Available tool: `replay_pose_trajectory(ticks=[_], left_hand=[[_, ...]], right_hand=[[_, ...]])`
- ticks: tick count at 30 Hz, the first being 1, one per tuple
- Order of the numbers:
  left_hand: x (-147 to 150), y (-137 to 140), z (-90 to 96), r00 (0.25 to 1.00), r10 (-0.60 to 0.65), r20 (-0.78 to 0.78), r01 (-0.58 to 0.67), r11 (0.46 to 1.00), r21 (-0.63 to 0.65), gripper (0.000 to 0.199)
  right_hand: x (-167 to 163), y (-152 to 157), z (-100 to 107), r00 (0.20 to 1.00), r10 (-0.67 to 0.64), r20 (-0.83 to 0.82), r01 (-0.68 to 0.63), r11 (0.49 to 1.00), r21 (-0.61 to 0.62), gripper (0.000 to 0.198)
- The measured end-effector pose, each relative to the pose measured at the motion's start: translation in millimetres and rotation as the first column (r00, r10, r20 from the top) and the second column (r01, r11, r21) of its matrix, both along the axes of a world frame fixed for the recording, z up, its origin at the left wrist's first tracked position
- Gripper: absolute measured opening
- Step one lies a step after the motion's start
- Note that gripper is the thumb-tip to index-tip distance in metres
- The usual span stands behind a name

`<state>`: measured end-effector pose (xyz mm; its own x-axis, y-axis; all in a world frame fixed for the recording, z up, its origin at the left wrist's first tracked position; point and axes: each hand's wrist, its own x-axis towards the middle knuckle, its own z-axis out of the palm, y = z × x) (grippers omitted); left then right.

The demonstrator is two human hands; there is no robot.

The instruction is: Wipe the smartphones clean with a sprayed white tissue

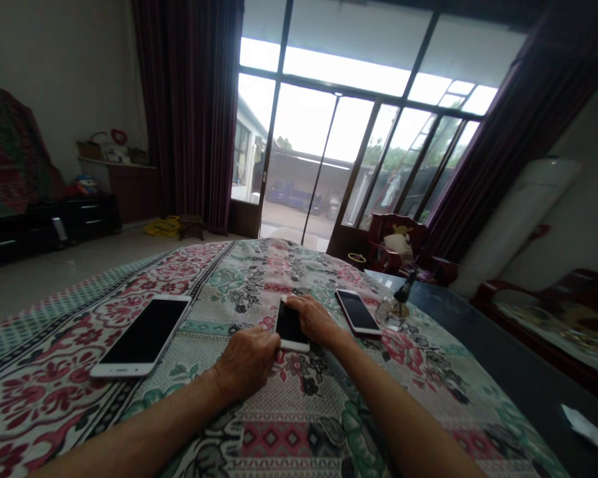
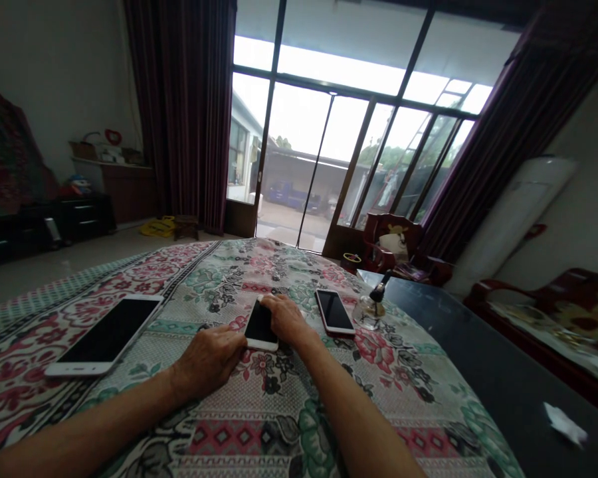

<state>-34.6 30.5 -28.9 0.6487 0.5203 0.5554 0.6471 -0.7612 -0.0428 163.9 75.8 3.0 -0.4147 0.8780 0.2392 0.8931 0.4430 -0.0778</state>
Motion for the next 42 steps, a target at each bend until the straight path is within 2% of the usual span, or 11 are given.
replay_pose_trajectory(ticks=[6, 13, 19, 24, 32, 42], left_hand=[[0, -1, 0.8, 1.000, 0.008, -0.021, -0.010, 0.998, -0.059, 0.011], [1, 1, -0.7, 1.000, 0.000, 0.006, 0.000, 0.999, -0.039, 0.013], [0, 0, 1.0, 1.000, 0.003, 0.003, -0.003, 0.997, -0.072, 0.014], [0, 0, -0.4, 1.000, 0.007, -0.019, -0.009, 0.994, -0.107, 0.017], [0, 1, -2.3, 1.000, 0.007, -0.021, -0.009, 0.994, -0.108, 0.019], [-1, 1, -2.9, 0.999, 0.013, -0.031, -0.015, 0.997, -0.080, 0.020]], right_hand=[[9, -11, -6, 0.994, 0.083, -0.071, -0.080, 0.996, 0.042, 0.052], [9, -31, -4, 0.987, 0.117, -0.113, -0.113, 0.993, 0.043, 0.047], [10, -44, -4, 0.979, 0.131, -0.157, -0.130, 0.991, 0.016, 0.050], [7, -54, 1, 0.981, 0.141, -0.130, -0.144, 0.989, -0.014, 0.053], [4, -55, 8, 0.988, 0.122, -0.092, -0.125, 0.992, -0.031, 0.049], [3, -51, 3, 0.991, 0.115, -0.063, -0.117, 0.993, -0.029, 0.046]])
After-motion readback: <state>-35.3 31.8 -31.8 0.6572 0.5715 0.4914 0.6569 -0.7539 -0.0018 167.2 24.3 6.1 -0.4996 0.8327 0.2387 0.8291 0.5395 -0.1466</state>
